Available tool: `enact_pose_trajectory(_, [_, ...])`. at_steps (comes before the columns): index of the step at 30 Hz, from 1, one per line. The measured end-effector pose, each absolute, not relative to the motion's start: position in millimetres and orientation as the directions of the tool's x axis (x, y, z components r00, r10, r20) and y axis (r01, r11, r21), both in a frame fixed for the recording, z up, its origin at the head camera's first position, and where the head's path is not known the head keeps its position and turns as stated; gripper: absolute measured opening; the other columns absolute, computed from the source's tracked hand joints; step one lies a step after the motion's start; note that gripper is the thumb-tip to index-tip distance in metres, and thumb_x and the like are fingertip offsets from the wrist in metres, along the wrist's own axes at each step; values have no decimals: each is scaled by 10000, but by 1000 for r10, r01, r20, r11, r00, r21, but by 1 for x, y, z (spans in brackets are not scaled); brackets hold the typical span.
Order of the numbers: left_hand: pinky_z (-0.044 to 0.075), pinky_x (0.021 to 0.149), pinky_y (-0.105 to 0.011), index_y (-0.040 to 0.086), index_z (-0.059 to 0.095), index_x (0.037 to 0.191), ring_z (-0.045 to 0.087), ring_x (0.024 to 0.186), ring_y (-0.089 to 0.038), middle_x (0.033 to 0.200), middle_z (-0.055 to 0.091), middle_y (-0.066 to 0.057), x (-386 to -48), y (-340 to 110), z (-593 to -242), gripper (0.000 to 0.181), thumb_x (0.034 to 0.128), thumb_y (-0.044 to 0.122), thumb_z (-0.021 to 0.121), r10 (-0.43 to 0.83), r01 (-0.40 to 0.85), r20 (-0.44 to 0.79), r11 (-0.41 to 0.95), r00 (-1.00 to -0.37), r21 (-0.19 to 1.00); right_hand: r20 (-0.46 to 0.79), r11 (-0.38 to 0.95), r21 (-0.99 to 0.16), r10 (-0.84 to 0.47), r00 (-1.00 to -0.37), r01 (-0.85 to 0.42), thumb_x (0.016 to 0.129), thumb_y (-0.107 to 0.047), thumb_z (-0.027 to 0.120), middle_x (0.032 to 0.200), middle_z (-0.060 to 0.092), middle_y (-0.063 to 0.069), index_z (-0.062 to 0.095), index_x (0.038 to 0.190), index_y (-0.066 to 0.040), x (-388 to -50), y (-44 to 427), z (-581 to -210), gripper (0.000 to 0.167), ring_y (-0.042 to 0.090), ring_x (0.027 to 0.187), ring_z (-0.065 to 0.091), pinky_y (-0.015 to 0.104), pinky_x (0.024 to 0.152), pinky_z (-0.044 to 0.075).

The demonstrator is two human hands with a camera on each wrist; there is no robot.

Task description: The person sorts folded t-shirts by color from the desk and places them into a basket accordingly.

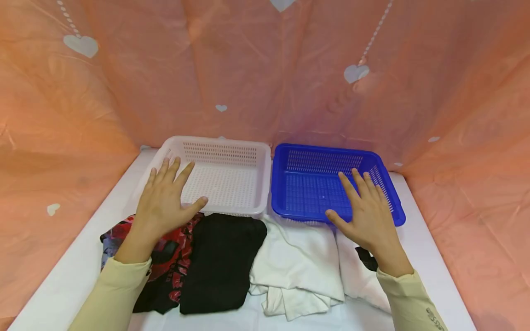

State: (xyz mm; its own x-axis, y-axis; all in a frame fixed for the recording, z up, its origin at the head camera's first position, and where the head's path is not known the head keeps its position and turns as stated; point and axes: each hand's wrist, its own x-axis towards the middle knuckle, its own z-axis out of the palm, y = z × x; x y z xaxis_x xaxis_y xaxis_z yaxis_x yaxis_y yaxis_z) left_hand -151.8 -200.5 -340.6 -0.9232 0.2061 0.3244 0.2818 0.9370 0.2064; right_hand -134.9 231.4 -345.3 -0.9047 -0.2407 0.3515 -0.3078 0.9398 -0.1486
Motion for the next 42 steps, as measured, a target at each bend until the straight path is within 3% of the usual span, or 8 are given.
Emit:
enact_pose_trajectory(10, [183,1114,-650,131,380,1474,237,1415,-483,1510,338,-259,-129,-200,-346,845,801,574,634,237,334,408,925,-882,184,406,898,-185,-300,-863,-399,798,-533,661,1538,318,199,319,1513,-214,-125,207,-351,854,440,1424,253,620,1100,248])
enact_pose_trajectory(17, [277,1070,-648,140,405,1462,319,1364,-504,1459,420,-248,-108,-200,-363,828,790,543,670,239,356,418,906,-876,229,434,836,-273,-335,-836,-476,773,-473,701,1482,399,202,377,1482,-209,-113,183,-364,823,461,1352,359,624,1039,343])
enact_pose_trajectory(25, [439,928,-594,144,463,1420,491,1234,-368,1365,537,-130,-89,-199,-393,753,769,389,751,204,370,407,846,-890,384,399,722,-477,-330,-855,-501,792,-372,726,1397,477,149,439,1437,-228,-103,152,-387,720,381,1283,446,579,955,442])
enact_pose_trajectory(31, [421,952,-602,134,439,1434,493,1232,-358,1361,528,-143,-82,-200,-412,738,791,297,764,177,339,336,783,-925,521,364,652,-587,-317,-876,-480,803,-338,724,1310,546,48,486,1400,-216,-100,131,-403,654,266,1214,531,477,944,478])
enact_pose_trajectory(34, [422,955,-603,122,451,1420,505,1226,-360,1353,529,-160,-80,-200,-420,708,801,268,762,164,319,306,753,-938,576,321,607,-658,-309,-895,-445,817,-321,715,1296,569,72,495,1395,-206,-99,121,-411,630,278,1144,572,456,898,506])
enact_pose_trajectory(38, [529,830,-434,115,493,1383,606,1012,-272,1216,597,-145,-76,-197,-430,630,820,229,751,136,288,276,712,-951,641,252,540,-749,-303,-919,-384,837,-315,704,1280,582,129,501,1392,-183,-97,109,-422,606,304,1057,611,432,851,530])
enact_pose_trajectory(42, [524,678,-248,110,540,1340,595,824,-180,1096,624,-114,-75,-192,-440,569,823,218,751,107,245,235,673,-966,698,180,500,-801,-321,-930,-328,853,-344,698,1250,596,148,495,1393,-190,-94,97,-429,597,282,1007,640,403,828,536])
